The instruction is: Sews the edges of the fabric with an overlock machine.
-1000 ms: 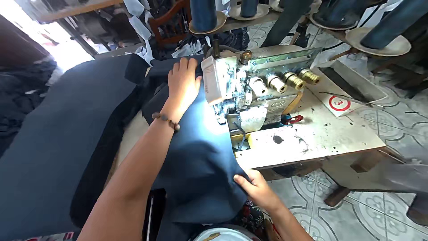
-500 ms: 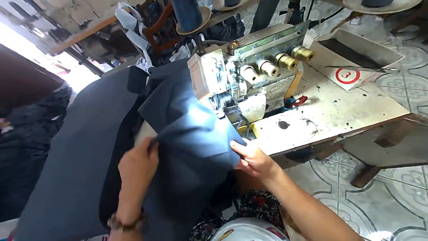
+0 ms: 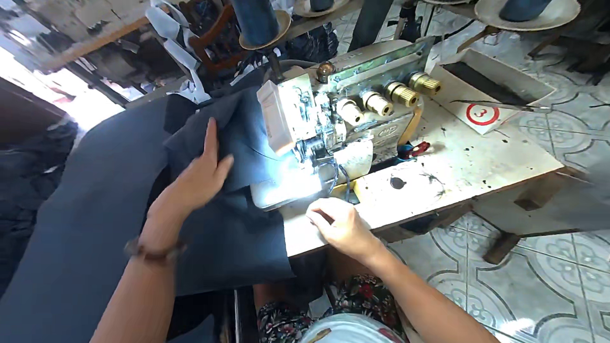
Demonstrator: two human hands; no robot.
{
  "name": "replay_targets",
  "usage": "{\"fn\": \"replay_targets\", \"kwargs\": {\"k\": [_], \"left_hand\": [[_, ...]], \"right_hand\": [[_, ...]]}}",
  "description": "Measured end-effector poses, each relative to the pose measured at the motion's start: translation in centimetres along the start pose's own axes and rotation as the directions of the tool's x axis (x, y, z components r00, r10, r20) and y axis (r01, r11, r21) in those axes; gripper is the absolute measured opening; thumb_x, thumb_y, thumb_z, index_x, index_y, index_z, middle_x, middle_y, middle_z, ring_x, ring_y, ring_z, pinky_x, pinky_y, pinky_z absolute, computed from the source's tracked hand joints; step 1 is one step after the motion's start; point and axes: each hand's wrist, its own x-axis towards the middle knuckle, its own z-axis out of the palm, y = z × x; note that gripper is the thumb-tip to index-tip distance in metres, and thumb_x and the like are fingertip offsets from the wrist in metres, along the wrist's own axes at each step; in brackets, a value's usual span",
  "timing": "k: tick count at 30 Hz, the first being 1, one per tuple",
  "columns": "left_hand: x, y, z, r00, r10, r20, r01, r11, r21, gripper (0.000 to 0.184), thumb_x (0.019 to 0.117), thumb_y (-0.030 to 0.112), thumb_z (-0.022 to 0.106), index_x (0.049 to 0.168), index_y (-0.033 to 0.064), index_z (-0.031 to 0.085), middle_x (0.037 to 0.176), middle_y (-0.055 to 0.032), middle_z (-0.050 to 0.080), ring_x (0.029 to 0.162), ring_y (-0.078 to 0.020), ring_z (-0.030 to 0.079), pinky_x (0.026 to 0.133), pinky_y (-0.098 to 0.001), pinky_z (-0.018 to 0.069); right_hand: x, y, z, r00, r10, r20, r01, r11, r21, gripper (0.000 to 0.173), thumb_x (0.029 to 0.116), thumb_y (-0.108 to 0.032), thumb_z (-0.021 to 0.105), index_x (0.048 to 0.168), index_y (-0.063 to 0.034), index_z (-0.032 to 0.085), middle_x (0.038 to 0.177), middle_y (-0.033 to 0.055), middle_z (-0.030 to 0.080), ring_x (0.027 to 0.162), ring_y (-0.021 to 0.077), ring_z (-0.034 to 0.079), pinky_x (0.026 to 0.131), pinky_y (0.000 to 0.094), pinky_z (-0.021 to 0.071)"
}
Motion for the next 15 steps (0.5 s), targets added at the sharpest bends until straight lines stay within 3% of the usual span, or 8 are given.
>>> {"fn": "replay_targets", "kwargs": {"k": [2, 3, 4, 6, 7, 10, 13, 15], "left_hand": [[-6.2, 0.6, 0.7, 0.978, -0.053, 0.204, 0.018, 0.985, 0.170, 0.098, 0.0944, 0.050, 0.069, 0.165, 0.0101, 0.014, 0.115, -0.0355, 0.065, 0.094, -0.0535, 0.068, 0.080, -0.0722, 0.0523], [-8.9, 1.6, 1.7, 0.932, -0.125, 0.340, 0.051, 0.975, 0.218, 0.108, 0.0836, 0.054, 0.080, 0.164, 0.0106, 0.022, 0.112, -0.0359, 0.067, 0.091, -0.0541, 0.068, 0.077, -0.0705, 0.0533], [-10.8, 2.7, 3.0, 0.862, -0.193, 0.469, 0.078, 0.964, 0.253, 0.119, 0.0744, 0.054, 0.088, 0.164, 0.0116, 0.023, 0.127, -0.0401, 0.059, 0.099, -0.0576, 0.066, 0.081, -0.0689, 0.0540], [-11.3, 2.9, 4.9, 0.713, -0.310, 0.629, 0.131, 0.940, 0.315, 0.137, 0.0655, 0.051, 0.094, 0.167, 0.0190, 0.008, 0.162, -0.0413, 0.008, 0.134, -0.0668, 0.039, 0.097, -0.0697, 0.0480], [-10.1, 1.6, 5.2, 0.737, -0.291, 0.610, 0.118, 0.944, 0.308, 0.138, 0.0609, 0.050, 0.097, 0.166, 0.0182, 0.014, 0.164, -0.0394, 0.001, 0.139, -0.0675, 0.031, 0.098, -0.0714, 0.0469], [-1.2, -4.3, 4.2, 0.854, -0.159, 0.495, 0.045, 0.971, 0.234, 0.095, 0.0620, 0.044, 0.097, 0.136, -0.0015, 0.060, 0.145, -0.0365, 0.047, 0.134, -0.0585, 0.044, 0.102, -0.0733, 0.0416], [10.3, -7.7, 2.3, 0.910, -0.153, 0.384, 0.084, 0.978, 0.192, 0.066, 0.0736, 0.033, 0.093, 0.121, -0.0043, 0.067, 0.119, -0.0277, 0.067, 0.115, -0.0455, 0.062, 0.098, -0.0687, 0.0454], [15.0, -7.1, 1.2, 0.909, -0.331, 0.254, 0.248, 0.918, 0.309, 0.055, 0.0874, 0.027, 0.081, 0.126, -0.0077, 0.064, 0.128, -0.0301, 0.063, 0.124, -0.0462, 0.057, 0.105, -0.0672, 0.0407]], "right_hand": [[-0.7, 1.8, -0.5, 0.997, -0.077, 0.022, 0.080, 0.979, -0.185, 0.024, 0.0978, -0.027, 0.062, 0.090, -0.0092, 0.076, 0.082, 0.0056, 0.071, 0.084, 0.0216, 0.068, 0.080, 0.0412, 0.0537], [-0.9, 2.3, -0.6, 0.996, -0.068, 0.053, 0.078, 0.972, -0.221, 0.026, 0.0981, -0.030, 0.061, 0.091, -0.0107, 0.076, 0.082, 0.0054, 0.070, 0.085, 0.0232, 0.067, 0.082, 0.0428, 0.0532], [-0.9, 2.4, -0.5, 0.994, -0.059, 0.087, 0.078, 0.968, -0.240, 0.027, 0.0989, -0.033, 0.061, 0.091, -0.0117, 0.076, 0.082, 0.0051, 0.070, 0.087, 0.0236, 0.067, 0.083, 0.0431, 0.0530], [-0.5, 2.1, -0.1, 0.989, -0.046, 0.141, 0.085, 0.956, -0.280, 0.028, 0.0992, -0.035, 0.060, 0.089, -0.0124, 0.074, 0.082, 0.0052, 0.070, 0.086, 0.0238, 0.068, 0.081, 0.0416, 0.0536], [-0.4, 2.0, 0.1, 0.987, -0.039, 0.153, 0.084, 0.951, -0.297, 0.028, 0.0984, -0.035, 0.061, 0.088, -0.0124, 0.073, 0.080, 0.0054, 0.069, 0.083, 0.0240, 0.068, 0.079, 0.0411, 0.0538], [-0.4, 2.0, 0.3, 0.990, -0.039, 0.139, 0.082, 0.943, -0.321, 0.027, 0.0982, -0.033, 0.060, 0.087, -0.0128, 0.073, 0.079, 0.0052, 0.068, 0.080, 0.0230, 0.067, 0.075, 0.0389, 0.0535], [-0.5, 2.2, 0.3, 0.995, -0.055, 0.083, 0.081, 0.934, -0.347, 0.027, 0.0977, -0.034, 0.059, 0.084, -0.0149, 0.073, 0.078, 0.0021, 0.067, 0.080, 0.0188, 0.064, 0.075, 0.0338, 0.0509], [-0.4, 2.3, 0.3, 0.998, -0.050, 0.041, 0.061, 0.929, -0.364, 0.028, 0.0964, -0.036, 0.059, 0.083, -0.0159, 0.073, 0.077, 0.0016, 0.064, 0.079, 0.0178, 0.062, 0.074, 0.0317, 0.0501]]}}
